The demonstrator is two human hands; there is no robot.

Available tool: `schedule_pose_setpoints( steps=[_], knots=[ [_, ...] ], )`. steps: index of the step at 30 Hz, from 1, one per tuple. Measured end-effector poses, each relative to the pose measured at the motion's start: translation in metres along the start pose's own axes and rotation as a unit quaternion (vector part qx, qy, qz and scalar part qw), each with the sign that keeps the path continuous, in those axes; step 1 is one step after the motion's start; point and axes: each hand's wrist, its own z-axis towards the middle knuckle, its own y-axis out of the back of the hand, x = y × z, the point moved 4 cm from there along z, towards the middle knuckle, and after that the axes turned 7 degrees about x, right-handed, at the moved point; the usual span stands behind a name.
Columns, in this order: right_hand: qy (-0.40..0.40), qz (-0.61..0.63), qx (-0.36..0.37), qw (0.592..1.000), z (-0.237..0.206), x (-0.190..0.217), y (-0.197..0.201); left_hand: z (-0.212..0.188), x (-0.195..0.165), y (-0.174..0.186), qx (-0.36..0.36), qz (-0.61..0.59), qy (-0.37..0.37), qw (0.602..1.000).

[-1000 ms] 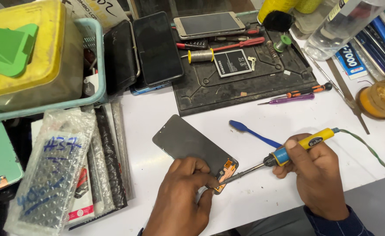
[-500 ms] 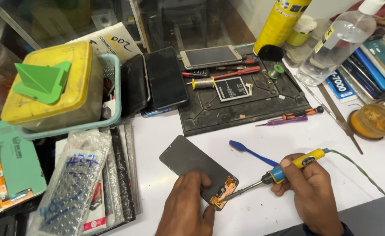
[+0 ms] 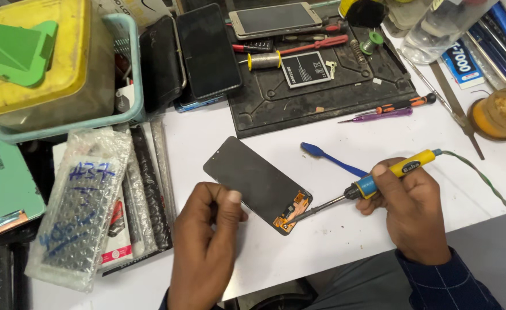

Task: The person uses a soldering iron and solder wire to work on a small circuit board attached to a smartphone screen. They repeatedly apply heat and solder to specific points on the board, occasionally cleaning the iron tip on a metal bar.

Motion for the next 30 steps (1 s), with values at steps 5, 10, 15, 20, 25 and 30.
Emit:
schedule_pose_setpoints(
  steps=[5, 10, 15, 20, 25, 30],
  knots=[
    [0.005, -0.012, 0.001, 1.0, 0.0, 0.004, -0.001, 0.005, -0.004, 0.002, 0.015, 0.017, 0.0, 1.0],
    [0.017, -0.003, 0.01, 1.0, 0.0, 0.005, -0.001, 0.006, -0.014, -0.01, 0.048, 0.18, -0.097, 0.978],
    [0.038, 0.006, 0.029, 0.999, 0.0, 0.006, -0.001, 0.007, -0.022, -0.019, 0.099, 0.261, -0.172, 0.945],
    [0.027, 0.005, 0.025, 0.999, 0.0, 0.006, 0.0, 0.008, -0.022, -0.02, 0.108, 0.268, -0.145, 0.946],
    [0.025, 0.018, 0.03, 0.999, -0.001, 0.006, 0.001, 0.007, -0.018, -0.023, 0.116, 0.271, -0.118, 0.948],
    [0.034, 0.055, 0.025, 0.998, -0.001, 0.004, 0.003, 0.006, -0.018, -0.025, 0.104, 0.281, -0.138, 0.944]
  ],
)
